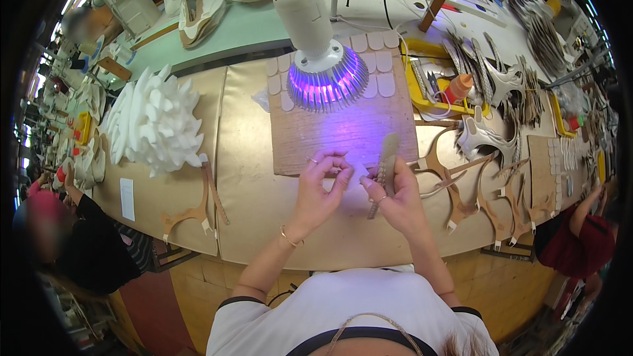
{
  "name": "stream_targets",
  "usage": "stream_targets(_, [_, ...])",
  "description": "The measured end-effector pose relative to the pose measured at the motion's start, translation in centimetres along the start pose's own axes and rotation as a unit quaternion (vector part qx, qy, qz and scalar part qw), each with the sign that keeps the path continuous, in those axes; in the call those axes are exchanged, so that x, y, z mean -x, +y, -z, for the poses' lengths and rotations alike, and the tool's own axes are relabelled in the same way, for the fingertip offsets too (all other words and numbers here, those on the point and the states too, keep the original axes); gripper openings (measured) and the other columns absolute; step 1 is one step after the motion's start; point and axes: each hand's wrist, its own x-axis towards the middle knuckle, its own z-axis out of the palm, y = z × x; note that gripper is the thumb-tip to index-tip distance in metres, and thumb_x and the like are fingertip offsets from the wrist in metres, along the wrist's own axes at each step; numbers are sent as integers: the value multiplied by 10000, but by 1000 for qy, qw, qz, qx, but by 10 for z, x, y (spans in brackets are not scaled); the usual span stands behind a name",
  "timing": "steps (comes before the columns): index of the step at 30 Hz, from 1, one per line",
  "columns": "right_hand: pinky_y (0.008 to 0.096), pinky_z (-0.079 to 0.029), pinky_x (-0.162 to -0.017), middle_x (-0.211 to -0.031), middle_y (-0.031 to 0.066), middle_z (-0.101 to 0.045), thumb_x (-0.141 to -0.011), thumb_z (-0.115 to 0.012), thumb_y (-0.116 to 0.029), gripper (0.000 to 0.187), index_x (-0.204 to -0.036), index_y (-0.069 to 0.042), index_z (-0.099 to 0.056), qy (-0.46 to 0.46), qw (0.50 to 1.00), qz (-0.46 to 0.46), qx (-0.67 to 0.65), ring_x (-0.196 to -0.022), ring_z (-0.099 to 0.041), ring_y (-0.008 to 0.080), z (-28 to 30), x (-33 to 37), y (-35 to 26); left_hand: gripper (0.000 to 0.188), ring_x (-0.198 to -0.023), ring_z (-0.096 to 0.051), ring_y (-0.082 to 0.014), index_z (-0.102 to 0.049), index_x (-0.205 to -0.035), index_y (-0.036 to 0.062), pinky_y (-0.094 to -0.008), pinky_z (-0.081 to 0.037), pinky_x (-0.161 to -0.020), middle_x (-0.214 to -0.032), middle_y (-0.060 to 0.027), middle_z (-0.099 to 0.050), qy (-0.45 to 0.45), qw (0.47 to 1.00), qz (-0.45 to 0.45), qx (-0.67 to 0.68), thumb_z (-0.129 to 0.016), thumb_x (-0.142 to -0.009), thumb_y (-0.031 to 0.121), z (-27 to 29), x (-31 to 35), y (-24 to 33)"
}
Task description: The person repeatedly picks up small white foam pieces and attaches them to silver braided strips under a purple UV lamp. They handle the strips one at a time, aligning and pressing the foam pieces onto the braids, then place the finished strips into a yellow tray. The person also gathers and stacks completed strips on the table.
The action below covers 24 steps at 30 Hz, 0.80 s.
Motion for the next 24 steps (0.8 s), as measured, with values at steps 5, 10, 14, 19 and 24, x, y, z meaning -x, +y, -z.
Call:
stream_targets(5, [219,-424,-612,-851,6,-564,-840,-649,-31,192,-984,-33,-521,4,1000,13,-8,-719,-502,53,-3,0,0,92,-808,-548,-126,-531,-975,-6,-264,-469,-712,-957,-69,-567,36,999,36,-14,-522,-949,81,6,4,-11])
stream_targets(10, [210,-422,-611,-836,11,-573,-844,-678,-74,192,-963,-27,-535,10,1000,3,-28,-697,-496,51,-8,-4,-5,119,-820,-508,-86,-505,-1009,10,-249,-450,-763,-940,-13,-536,71,995,63,26,-476,-992,125,21,5,-20])
stream_targets(14, [230,-454,-679,-867,8,-574,-843,-691,-61,238,-1009,-27,-525,2,1000,17,-12,-743,-524,67,-11,-7,-8,122,-858,-511,-83,-504,-1018,22,-245,-446,-787,-957,-7,-536,28,989,83,117,-479,-996,140,16,9,-18])
stream_targets(19, [230,-464,-731,-886,-2,-564,-825,-711,-53,280,-1028,-31,-520,-7,999,33,-20,-797,-540,70,-14,-11,-8,154,-896,-530,-91,-525,-1037,13,-268,-462,-825,-984,-13,-552,-29,969,96,228,-497,-985,155,2,7,-7])
stream_targets(24, [218,-442,-653,-794,-17,-523,-829,-710,-69,246,-945,-32,-496,-9,997,39,-68,-711,-494,55,-11,-7,-7,262,-1013,-542,-120,-537,-1130,12,-324,-468,-851,-1079,-35,-577,-105,858,242,442,-503,-989,231,15,6,5])
